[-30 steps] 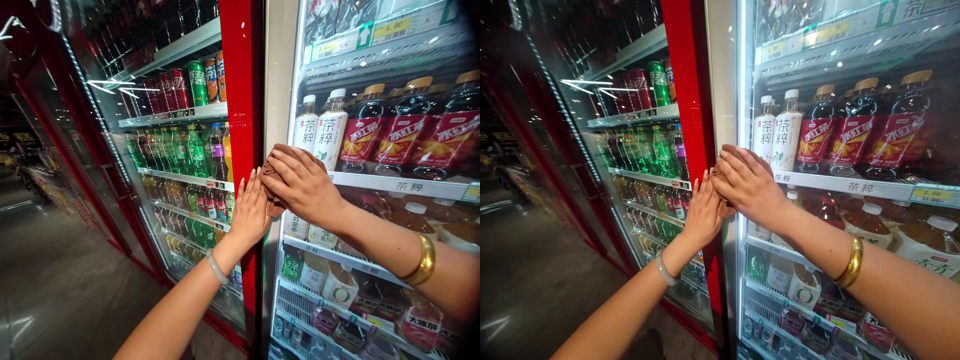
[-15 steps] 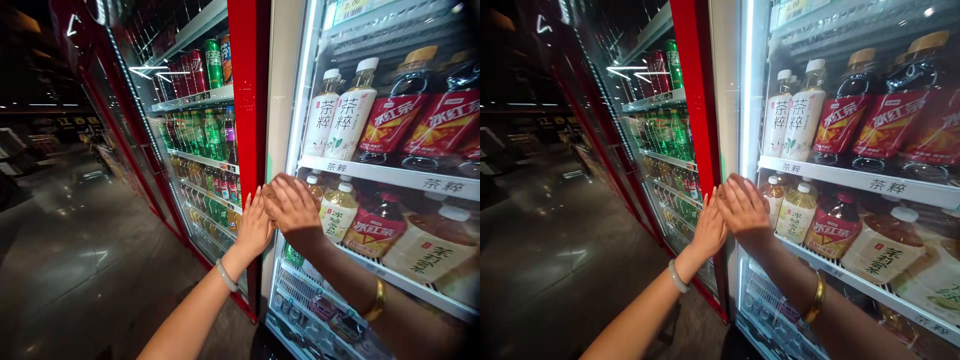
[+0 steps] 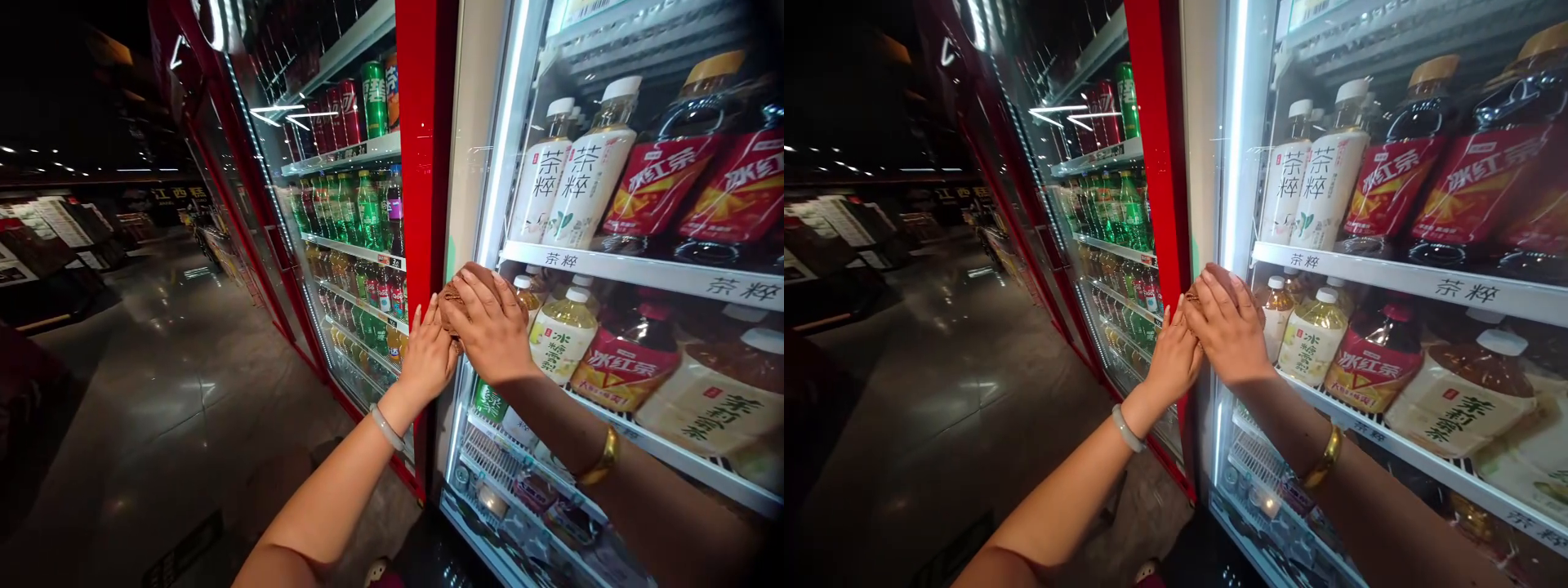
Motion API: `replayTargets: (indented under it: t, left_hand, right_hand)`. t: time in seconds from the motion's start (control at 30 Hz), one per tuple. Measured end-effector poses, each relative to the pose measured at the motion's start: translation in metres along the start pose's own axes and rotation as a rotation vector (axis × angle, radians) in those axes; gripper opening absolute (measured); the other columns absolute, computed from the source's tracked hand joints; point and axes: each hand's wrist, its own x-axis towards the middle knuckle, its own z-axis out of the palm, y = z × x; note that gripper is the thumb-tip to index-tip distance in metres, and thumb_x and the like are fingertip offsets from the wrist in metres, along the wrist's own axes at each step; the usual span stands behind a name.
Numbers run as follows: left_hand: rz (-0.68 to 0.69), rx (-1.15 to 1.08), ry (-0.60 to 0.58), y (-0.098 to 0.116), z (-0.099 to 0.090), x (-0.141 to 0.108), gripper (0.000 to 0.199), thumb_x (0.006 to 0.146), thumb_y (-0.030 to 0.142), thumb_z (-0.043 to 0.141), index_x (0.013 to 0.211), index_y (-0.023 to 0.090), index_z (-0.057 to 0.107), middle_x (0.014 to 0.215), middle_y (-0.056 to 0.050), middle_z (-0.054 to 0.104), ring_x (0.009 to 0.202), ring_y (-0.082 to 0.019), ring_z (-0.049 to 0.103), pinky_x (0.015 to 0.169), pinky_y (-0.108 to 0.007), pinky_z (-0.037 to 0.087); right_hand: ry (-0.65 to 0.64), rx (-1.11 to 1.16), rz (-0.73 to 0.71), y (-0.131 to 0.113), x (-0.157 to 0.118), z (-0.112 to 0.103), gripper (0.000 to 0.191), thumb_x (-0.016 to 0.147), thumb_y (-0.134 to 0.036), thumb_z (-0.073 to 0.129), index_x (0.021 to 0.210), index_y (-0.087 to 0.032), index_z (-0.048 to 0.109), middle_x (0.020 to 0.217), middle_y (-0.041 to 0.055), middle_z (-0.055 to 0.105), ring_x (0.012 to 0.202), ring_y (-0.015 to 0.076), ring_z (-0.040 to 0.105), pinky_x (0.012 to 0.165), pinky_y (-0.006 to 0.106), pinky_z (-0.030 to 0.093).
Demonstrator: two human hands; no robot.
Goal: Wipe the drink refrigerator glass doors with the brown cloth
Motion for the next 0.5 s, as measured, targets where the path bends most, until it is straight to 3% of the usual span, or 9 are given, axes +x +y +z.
replayTargets:
  t: [0.1, 0.2, 0.33, 0.43, 0.5]
  left_hand:
    - [0.016, -0.037, -0.063, -0.006, 0.016, -0.026, 0.067, 0.104, 0.021, 0.043, 0.167, 0.009, 0.023, 0.174, -0.016, 0.031, 0.167, -0.026, 0.008, 0.135, -0.059, 0.023]
    - [0.023, -0.054, -0.118, -0.010, 0.042, -0.072, 0.070, 0.102, 0.019, 0.045, 0.168, 0.012, 0.021, 0.173, -0.015, 0.034, 0.166, -0.027, 0.014, 0.133, -0.058, 0.029]
    - [0.041, -0.095, -0.141, -0.016, 0.074, -0.127, 0.078, 0.096, 0.008, 0.043, 0.169, 0.011, 0.017, 0.163, -0.018, 0.050, 0.157, -0.027, 0.041, 0.122, -0.054, 0.048]
    - [0.085, -0.153, -0.168, -0.025, 0.084, -0.142, 0.077, 0.095, 0.005, 0.042, 0.168, 0.013, 0.023, 0.159, -0.018, 0.054, 0.152, -0.026, 0.048, 0.124, -0.055, 0.047]
    - [0.130, -0.201, -0.187, -0.034, 0.085, -0.137, 0.071, 0.097, 0.010, 0.047, 0.166, 0.013, 0.031, 0.162, -0.017, 0.052, 0.157, -0.029, 0.041, 0.126, -0.056, 0.045]
  right_hand:
    - [-0.003, -0.033, 0.015, -0.021, -0.033, 0.012, 0.046, 0.099, -0.019, 0.056, 0.145, -0.027, 0.058, 0.164, 0.0082, 0.049, 0.160, 0.0229, 0.035, 0.138, 0.051, 0.017]
    - [-0.034, -0.109, 0.052, -0.053, -0.083, 0.023, 0.049, 0.097, -0.017, 0.060, 0.144, -0.028, 0.060, 0.159, 0.0074, 0.055, 0.156, 0.0235, 0.042, 0.136, 0.053, 0.025]
    - [-0.070, -0.072, 0.067, -0.088, -0.136, 0.037, 0.038, 0.099, -0.015, 0.049, 0.124, -0.032, 0.073, 0.142, 0.0037, 0.070, 0.156, 0.0203, 0.041, 0.137, 0.043, 0.026]
    - [-0.094, -0.099, 0.084, -0.097, -0.145, 0.043, 0.036, 0.099, -0.014, 0.050, 0.116, -0.033, 0.075, 0.135, 0.0008, 0.074, 0.158, 0.0172, 0.037, 0.137, 0.040, 0.025]
    - [-0.121, -0.127, 0.118, -0.095, -0.135, 0.044, 0.035, 0.096, -0.012, 0.058, 0.120, -0.032, 0.073, 0.141, 0.0003, 0.070, 0.159, 0.0178, 0.035, 0.137, 0.043, 0.025]
